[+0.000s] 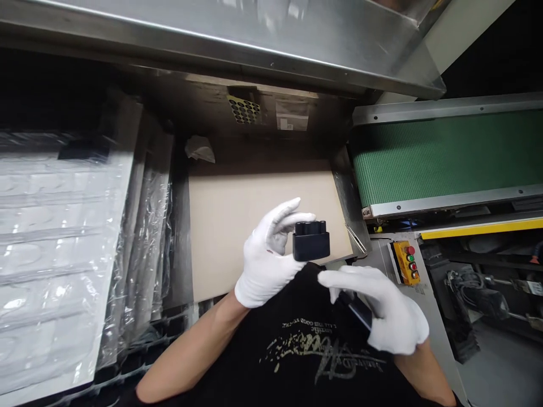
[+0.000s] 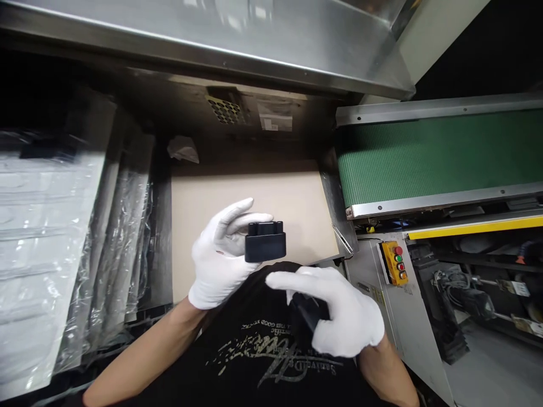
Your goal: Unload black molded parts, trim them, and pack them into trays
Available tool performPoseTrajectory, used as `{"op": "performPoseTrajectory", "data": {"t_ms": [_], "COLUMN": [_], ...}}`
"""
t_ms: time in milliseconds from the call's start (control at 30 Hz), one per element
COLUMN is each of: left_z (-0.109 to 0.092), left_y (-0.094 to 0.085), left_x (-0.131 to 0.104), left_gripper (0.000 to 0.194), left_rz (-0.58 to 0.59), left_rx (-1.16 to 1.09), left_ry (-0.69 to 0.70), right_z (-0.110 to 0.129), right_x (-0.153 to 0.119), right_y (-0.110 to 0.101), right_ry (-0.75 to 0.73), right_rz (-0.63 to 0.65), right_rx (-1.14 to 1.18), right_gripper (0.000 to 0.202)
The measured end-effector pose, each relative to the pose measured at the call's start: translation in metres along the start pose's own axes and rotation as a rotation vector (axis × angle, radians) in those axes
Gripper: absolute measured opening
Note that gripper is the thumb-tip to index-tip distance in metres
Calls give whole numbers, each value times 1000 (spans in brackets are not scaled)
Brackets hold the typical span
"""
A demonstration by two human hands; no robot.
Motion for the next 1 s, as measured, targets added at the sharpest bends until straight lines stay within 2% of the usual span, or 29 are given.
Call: {"op": "performPoseTrajectory", "data": {"t_ms": [100, 233, 533, 767, 867, 933, 1000], "left_z": [-6, -13, -14, -7, -5, -8, -14], "left_y": [6, 9, 11, 10, 6, 6, 6], "left_x": [2, 0, -3, -5, -7, -8, -9], "left_gripper": [80, 77, 85, 77, 78, 76, 70], "left_rz": [25, 26, -12, 11, 8, 18, 9], "left_rx": [-36, -33, 20, -128, -122, -83, -12], "left_ry": [-5, 7, -1, -157, -183, -143, -46], "right_z": [-21, -43, -38, -37, -32, -26, -15], "right_x": [-15, -31, -32, -26, -19, -12, -5], "right_y": [-8, -5, -9, -8, -13, -23, -34], "right_ry": [106, 244, 264, 268, 206, 135, 55], "right_rz": [-98, -145, -148, -151, -236, -386, -559], "right_rx": [282, 488, 529, 552, 493, 306, 18], "right_gripper": [60, 59, 59, 57, 56, 57, 63]}}
Point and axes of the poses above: each hand's wrist, its own x-axis towards the middle knuckle, its own y-axis out of the palm, z = x × y, the point moved 9 cm from there along x, towards the middle knuckle, and after that the axes turned 13 degrees about -z, right-handed, at the moved point
